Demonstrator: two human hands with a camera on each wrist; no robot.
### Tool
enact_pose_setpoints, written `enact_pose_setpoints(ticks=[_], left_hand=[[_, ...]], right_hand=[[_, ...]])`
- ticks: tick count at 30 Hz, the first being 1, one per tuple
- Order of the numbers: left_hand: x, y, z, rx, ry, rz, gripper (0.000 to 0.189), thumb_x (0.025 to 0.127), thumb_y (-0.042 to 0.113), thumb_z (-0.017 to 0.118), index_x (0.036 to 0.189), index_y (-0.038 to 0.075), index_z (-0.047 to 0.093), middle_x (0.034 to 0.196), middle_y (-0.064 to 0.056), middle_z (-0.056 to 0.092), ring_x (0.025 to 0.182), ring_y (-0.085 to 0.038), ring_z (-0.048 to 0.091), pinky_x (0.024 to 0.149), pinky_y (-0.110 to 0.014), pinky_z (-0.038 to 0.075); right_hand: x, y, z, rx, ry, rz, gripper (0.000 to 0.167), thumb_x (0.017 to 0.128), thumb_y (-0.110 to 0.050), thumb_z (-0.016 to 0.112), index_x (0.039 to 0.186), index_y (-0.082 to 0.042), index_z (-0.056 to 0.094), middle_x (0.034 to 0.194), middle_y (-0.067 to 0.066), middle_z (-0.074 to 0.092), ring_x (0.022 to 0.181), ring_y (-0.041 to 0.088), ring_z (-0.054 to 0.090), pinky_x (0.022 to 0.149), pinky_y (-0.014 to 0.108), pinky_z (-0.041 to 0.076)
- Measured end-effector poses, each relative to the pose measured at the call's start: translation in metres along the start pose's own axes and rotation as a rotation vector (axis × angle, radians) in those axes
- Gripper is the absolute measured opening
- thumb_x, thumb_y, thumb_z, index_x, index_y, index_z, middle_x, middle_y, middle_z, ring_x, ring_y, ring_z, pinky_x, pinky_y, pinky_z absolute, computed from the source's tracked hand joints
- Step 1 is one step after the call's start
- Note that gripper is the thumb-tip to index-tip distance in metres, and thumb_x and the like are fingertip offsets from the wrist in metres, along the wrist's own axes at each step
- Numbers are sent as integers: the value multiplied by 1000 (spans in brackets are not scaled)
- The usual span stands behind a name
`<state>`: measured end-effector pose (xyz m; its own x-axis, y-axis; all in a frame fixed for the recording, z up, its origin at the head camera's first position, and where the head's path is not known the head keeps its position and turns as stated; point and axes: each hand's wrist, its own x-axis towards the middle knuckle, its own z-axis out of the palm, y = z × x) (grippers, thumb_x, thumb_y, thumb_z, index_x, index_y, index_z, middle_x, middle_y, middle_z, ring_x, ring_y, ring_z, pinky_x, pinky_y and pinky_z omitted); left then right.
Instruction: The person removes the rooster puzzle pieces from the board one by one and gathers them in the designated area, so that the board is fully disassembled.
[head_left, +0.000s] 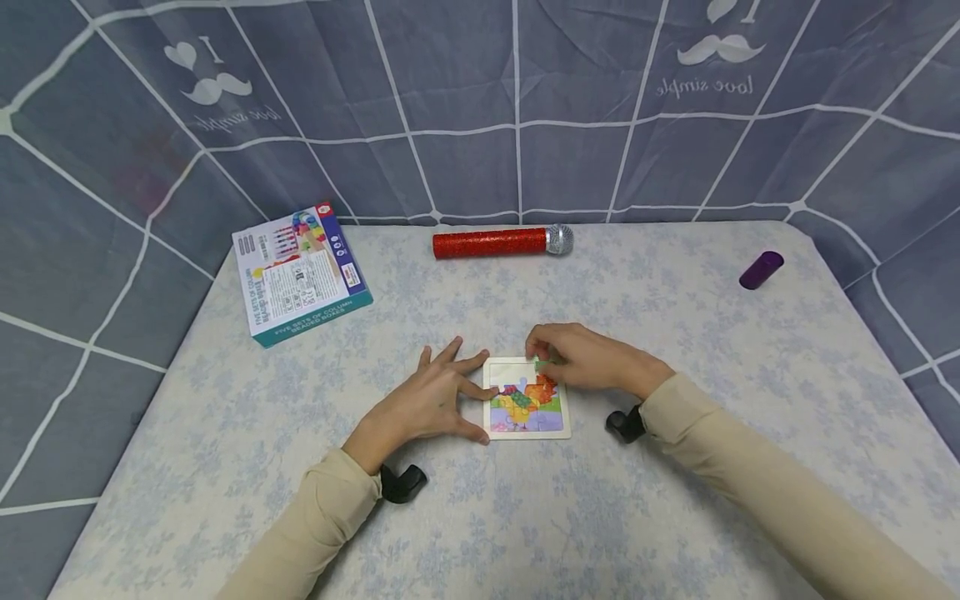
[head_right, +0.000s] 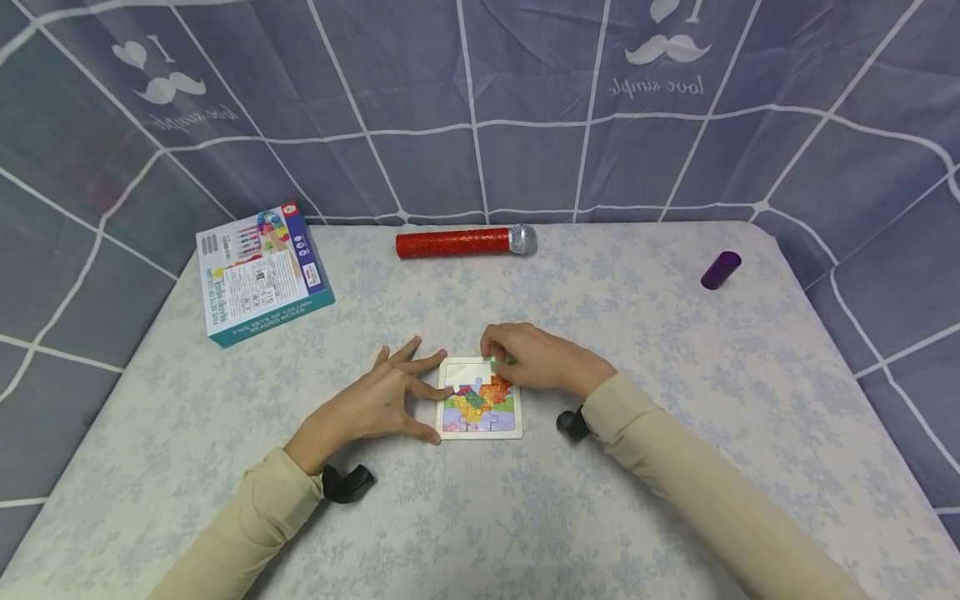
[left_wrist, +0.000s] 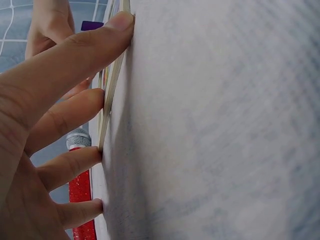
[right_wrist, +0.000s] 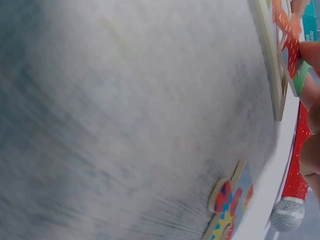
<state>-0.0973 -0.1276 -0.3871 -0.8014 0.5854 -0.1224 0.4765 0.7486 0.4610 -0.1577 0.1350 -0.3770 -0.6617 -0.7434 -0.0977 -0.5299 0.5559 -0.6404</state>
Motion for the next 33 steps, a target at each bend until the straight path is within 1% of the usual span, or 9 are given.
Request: enact_pose_setpoints(ticks=[4, 6, 9, 15, 16, 19, 24, 30, 33], left_hand=[[0, 0, 0, 4, 0, 2, 65, 64, 50, 89, 120, 23, 72, 153, -7, 40, 146, -44, 14, 106, -75, 13], [0, 0, 0, 4, 2, 3, 64, 63, 50, 89, 120, 23, 72, 153, -7, 40, 146, -44, 14, 106, -75, 13], [1, 0, 0, 3, 4, 4, 64, 63, 50, 89, 119, 23, 73, 153, -7, 41, 146, -44, 14, 106, -75, 13], [0, 0, 2, -5, 7, 9, 64, 63, 50, 89, 119, 22, 73, 152, -8, 41, 146, -44, 14, 105, -75, 12], [0, -1, 2, -4, 8, 10, 64, 63, 50, 89, 119, 22, 73, 152, -8, 41, 146, -44, 14, 105, -75, 12], [-1, -1, 2, -5, 13, 11, 64, 63, 49, 90, 118, 21, 73, 152, -8, 41, 146, -44, 14, 106, -75, 11], [-2, -2, 2, -9, 15, 8, 65, 63, 48, 90, 119, 21, 73, 152, -8, 41, 146, -44, 14, 106, -75, 10], [-2, -1, 1, -9, 12, -1, 65, 63, 47, 90, 119, 21, 73, 152, -8, 41, 147, -43, 14, 106, -74, 10], [-2, -1, 1, -14, 12, -2, 65, 63, 46, 91, 119, 21, 72, 152, -8, 41, 147, -42, 13, 107, -74, 10]], right_hand=[[-3, 3, -1, 81, 40, 15, 10, 91, -8, 69, 100, -10, 71, 87, -3, 64, 66, 10, 51, 60, 26, 46], [-4, 3, -2, 156, 52, 53, 9, 90, -8, 70, 98, -10, 74, 79, 1, 66, 54, 10, 47, 49, 25, 42], [-6, 6, -4, 278, 57, 124, 9, 91, -10, 70, 96, -10, 77, 78, 3, 70, 51, 11, 45, 44, 24, 36], [-15, 15, -8, 404, 51, 208, 12, 90, -12, 71, 99, -6, 77, 99, 6, 74, 79, 18, 60, 65, 27, 45], [-17, 17, -10, 410, 50, 213, 13, 90, -12, 71, 100, -6, 77, 100, 7, 74, 80, 18, 61, 68, 27, 46], [-28, 24, -15, 408, 50, 228, 14, 91, -12, 70, 100, -5, 77, 99, 8, 74, 67, 14, 55, 59, 26, 43], [-49, 39, -25, 384, 61, 267, 14, 91, -13, 69, 100, -6, 77, 98, 7, 74, 65, 12, 52, 58, 26, 42], [-75, 57, -36, 375, 84, 323, 13, 92, -12, 69, 100, -5, 77, 100, 8, 74, 79, 14, 60, 67, 27, 49], [-87, 64, -41, 369, 106, 347, 14, 92, -11, 69, 100, -4, 77, 102, 9, 74, 89, 12, 64, 78, 26, 51]])
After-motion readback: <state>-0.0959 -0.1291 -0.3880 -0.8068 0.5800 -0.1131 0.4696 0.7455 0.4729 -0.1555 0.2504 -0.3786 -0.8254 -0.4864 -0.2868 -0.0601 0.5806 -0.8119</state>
